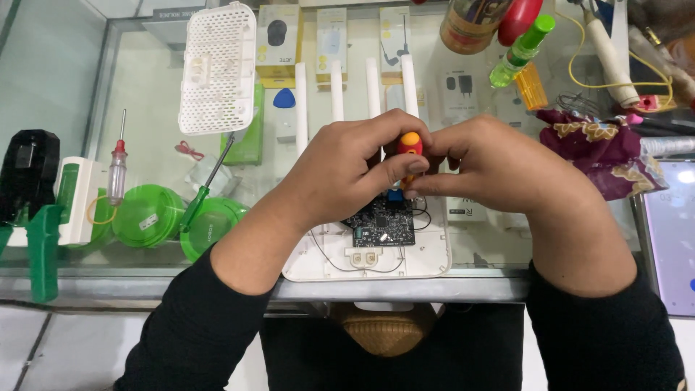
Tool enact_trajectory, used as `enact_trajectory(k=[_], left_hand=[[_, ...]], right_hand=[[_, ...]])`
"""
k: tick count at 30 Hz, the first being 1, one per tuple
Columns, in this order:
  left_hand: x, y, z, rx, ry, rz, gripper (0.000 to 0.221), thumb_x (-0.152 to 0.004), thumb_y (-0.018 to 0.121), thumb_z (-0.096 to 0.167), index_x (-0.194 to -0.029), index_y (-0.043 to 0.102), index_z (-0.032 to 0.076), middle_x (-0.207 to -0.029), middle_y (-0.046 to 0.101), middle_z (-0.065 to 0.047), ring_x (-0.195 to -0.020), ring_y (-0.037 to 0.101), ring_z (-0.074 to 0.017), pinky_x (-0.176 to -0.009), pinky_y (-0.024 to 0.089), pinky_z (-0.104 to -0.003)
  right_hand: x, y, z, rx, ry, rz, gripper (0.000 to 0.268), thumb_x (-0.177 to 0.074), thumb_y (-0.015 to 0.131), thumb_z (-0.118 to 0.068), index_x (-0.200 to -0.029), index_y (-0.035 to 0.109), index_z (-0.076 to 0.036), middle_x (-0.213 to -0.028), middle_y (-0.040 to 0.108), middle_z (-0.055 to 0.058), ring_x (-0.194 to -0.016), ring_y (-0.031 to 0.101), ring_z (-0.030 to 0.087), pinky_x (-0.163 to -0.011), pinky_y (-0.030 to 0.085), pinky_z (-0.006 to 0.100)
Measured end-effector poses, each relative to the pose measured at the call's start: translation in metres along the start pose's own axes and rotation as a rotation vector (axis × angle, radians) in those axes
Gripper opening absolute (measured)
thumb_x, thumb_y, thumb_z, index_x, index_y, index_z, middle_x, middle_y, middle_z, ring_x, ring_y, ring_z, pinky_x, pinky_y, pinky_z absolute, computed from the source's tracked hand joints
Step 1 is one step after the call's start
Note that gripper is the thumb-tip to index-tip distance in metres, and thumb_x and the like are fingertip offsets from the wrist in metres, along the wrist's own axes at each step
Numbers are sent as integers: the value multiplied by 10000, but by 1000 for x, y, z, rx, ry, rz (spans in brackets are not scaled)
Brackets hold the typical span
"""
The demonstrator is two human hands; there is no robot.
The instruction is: Disassembling a wireless router and manipulating its internal components with a screwdriver.
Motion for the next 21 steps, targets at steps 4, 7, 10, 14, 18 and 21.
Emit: enact_trajectory(k=[4, 7, 10, 14, 18, 21], left_hand=[[0, 0, 0, -1, 3, -7, 283, -1065, 474, 380, -1165, 594, 144, -985, 678, 25, -644, 555, -136, -642, 429, -281], [0, -1, -1, -17, -1, -13, 250, -1063, 491, 356, -1159, 595, 150, -980, 684, 28, -647, 568, -139, -643, 431, -288], [1, -2, 0, -32, 16, -40, 259, -1070, 472, 357, -1182, 583, 152, -991, 685, 15, -697, 609, -167, -664, 445, -308], [3, -4, 8, -78, 108, -89, 329, -1090, 411, 331, -1298, 586, 146, -1160, 745, -29, -925, 739, -222, -743, 542, -321], [7, 0, 14, -223, 129, -114, 333, -1049, 423, 260, -1349, 543, 178, -1217, 741, -18, -953, 740, -231, -653, 502, -362], [10, 0, 22, -348, 218, -68, 295, -1019, 504, 202, -1295, 595, 151, -1104, 725, 6, -788, 672, -223, -472, 403, -370]], right_hand=[[1, 0, -8, -1, -27, 12, 145, -836, 813, -253, -966, 846, -196, -825, 844, -64, -631, 664, 78, -614, 491, 271], [0, 0, -9, 0, -49, 15, 142, -840, 814, -250, -966, 837, -187, -806, 830, -68, -624, 644, 68, -608, 487, 267], [-1, 1, -7, 12, -57, 7, 153, -837, 821, -265, -966, 820, -184, -790, 820, -69, -665, 665, 60, -630, 494, 265], [-2, 4, -3, 43, -64, 6, 217, -806, 861, -303, -977, 770, -204, -754, 766, -65, -644, 618, 95, -637, 456, 289], [-3, 9, 0, 109, -24, -14, 163, -844, 831, -306, -894, 720, -197, -677, 697, -48, -614, 543, 109, -611, 409, 317], [-1, 11, -9, 5, -136, -43, 98, -871, 800, -242, -955, 772, -201, -740, 719, -92, -653, 552, 79, -619, 448, 286]])
Point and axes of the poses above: each hand's wrist, its own x-axis away from the middle knuckle, its own y-axis out of the palm, z = x × y, the point moved 6 cm from there along -x, towards the middle knuckle
